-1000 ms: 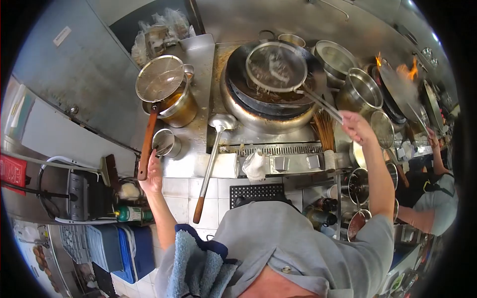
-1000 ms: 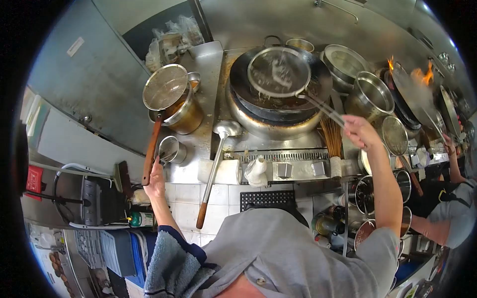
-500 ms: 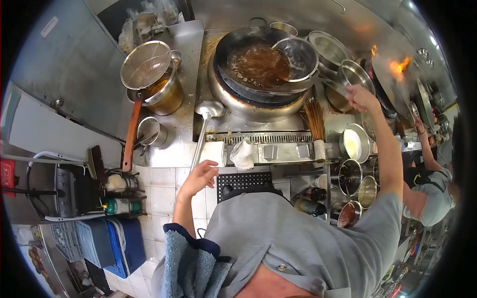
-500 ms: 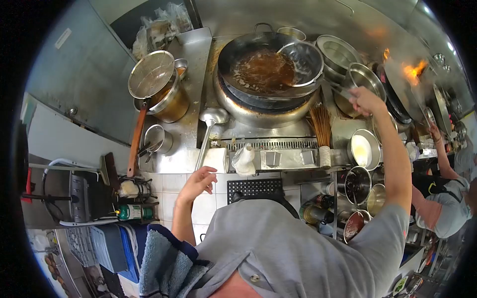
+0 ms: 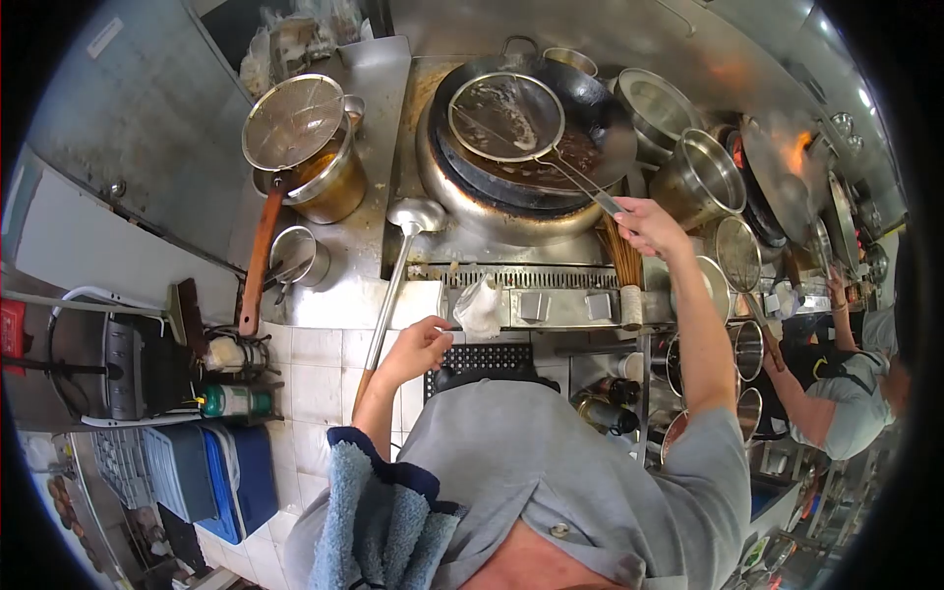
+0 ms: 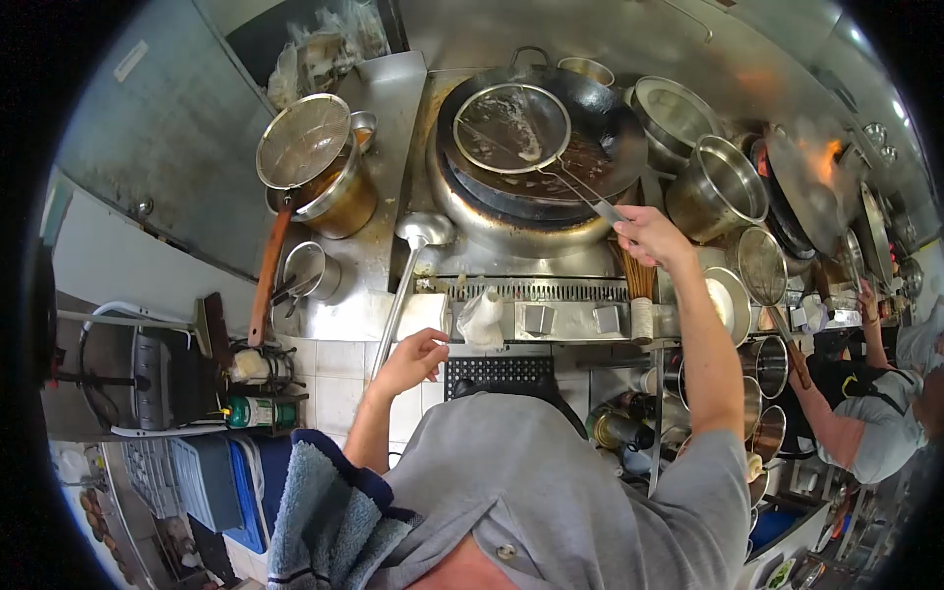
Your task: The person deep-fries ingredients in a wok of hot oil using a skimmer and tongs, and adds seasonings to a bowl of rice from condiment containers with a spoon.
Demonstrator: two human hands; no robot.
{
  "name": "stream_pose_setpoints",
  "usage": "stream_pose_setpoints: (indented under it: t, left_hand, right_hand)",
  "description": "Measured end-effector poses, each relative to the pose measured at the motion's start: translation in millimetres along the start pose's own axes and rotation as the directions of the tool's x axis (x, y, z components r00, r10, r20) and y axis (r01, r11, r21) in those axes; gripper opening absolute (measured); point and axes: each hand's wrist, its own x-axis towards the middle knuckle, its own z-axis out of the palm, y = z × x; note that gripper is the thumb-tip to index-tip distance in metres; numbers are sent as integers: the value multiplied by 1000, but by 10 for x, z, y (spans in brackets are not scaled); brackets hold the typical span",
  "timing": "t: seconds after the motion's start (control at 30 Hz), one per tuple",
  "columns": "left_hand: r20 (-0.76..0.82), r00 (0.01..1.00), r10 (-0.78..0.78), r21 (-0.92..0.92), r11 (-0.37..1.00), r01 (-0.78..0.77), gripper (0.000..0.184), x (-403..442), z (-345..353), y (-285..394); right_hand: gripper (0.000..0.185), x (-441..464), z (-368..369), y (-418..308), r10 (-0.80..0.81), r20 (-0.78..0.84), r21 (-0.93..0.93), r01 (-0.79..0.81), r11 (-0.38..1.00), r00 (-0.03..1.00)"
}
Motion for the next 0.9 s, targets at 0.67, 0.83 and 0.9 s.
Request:
stream_pose_setpoints:
  t: [0.67,0.83,0.9]
  left_hand:
    - [178,982,71,110,990,-91,23,101,62,-45]
    - [240,971,4,244,968,-64,22,-13,24,146]
    - [253,967,-18,275,960,-54,22,-30,-20,120]
  right_hand:
    - [46,-46,-1655,-151,-242,-412,-679,-119,725,879]
    - [46,-321,-1022,-152,62,-256,-454,-176,874,965]
    - [44,-384,-871,-145,100,-161,-422,-160,892,982]
